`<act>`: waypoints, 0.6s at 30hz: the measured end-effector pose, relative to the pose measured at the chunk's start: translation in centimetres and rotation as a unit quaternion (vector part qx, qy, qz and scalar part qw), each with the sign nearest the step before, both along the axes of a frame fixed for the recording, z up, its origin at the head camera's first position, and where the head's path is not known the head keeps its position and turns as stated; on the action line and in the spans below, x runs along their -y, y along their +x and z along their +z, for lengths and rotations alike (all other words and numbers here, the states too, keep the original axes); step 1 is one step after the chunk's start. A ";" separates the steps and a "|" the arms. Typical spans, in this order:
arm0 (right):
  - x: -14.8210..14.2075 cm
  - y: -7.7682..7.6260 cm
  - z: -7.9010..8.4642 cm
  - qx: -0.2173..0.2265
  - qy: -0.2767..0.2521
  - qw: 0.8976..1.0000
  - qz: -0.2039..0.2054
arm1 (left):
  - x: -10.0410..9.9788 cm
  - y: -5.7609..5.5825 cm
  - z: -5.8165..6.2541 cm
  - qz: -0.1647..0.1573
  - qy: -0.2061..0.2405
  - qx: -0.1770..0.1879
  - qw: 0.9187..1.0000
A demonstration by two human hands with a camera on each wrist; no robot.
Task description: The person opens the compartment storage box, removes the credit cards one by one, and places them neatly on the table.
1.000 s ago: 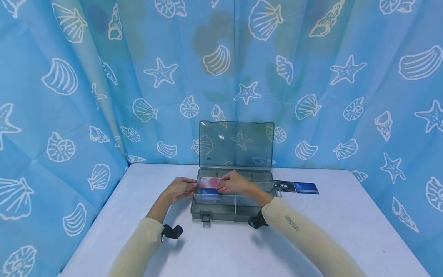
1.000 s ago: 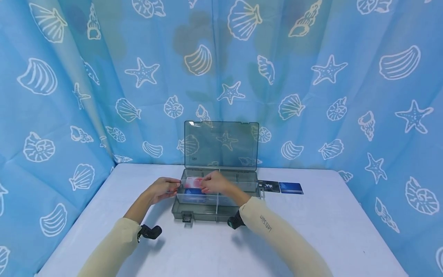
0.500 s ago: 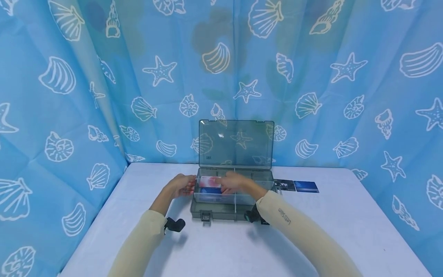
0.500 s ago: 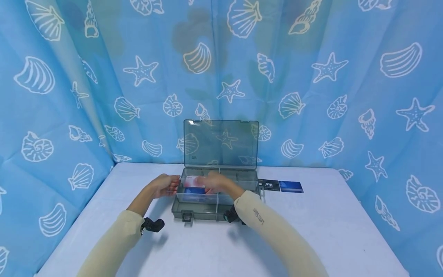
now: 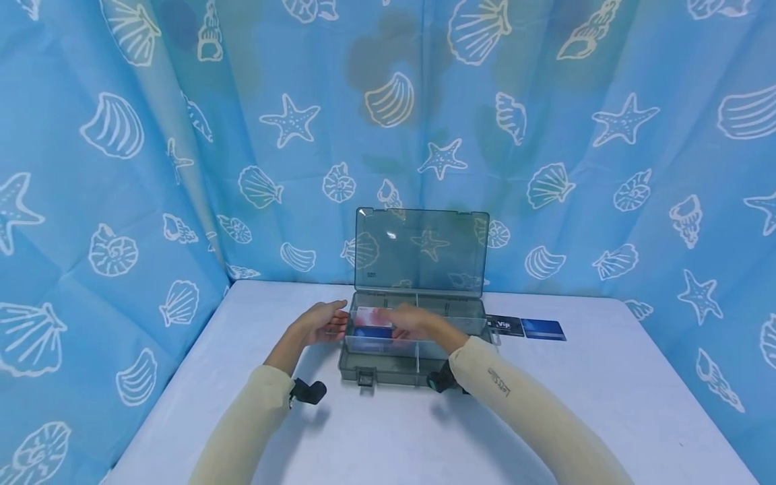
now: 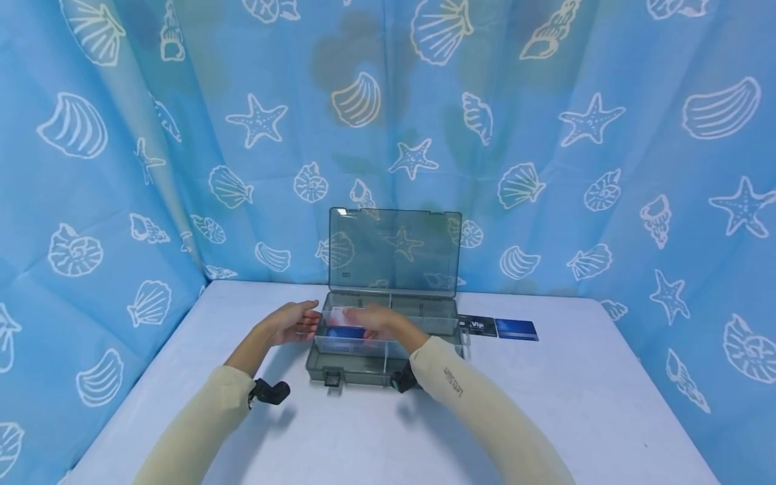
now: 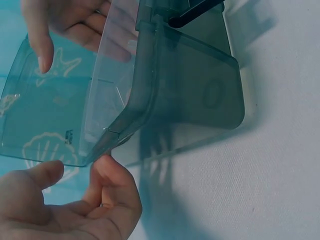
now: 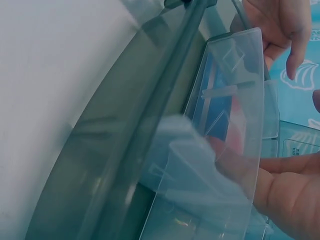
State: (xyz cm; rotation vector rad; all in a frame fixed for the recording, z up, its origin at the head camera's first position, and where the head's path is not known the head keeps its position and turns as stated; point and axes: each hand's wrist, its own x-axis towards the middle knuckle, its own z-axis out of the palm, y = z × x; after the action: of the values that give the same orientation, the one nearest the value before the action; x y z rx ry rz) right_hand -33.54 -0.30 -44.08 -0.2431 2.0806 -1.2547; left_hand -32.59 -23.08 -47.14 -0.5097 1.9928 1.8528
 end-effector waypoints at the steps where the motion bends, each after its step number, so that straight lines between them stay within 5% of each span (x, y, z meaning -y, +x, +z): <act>1: 0.0 0.0 0.0 0.002 -0.004 1.000 -0.002 | -0.1 0.0 0.0 -0.002 0.001 0.000 1.000; 18: 0.5 -0.4 -0.9 0.066 -0.074 0.992 -0.073 | -0.3 0.3 0.1 -0.009 -0.015 -0.023 1.000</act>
State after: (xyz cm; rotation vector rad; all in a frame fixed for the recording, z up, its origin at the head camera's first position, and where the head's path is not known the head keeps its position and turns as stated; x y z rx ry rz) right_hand -33.95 -0.76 -44.99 -0.0726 1.9228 -1.4745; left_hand -32.32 -22.78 -47.05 -0.4585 2.0513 1.8425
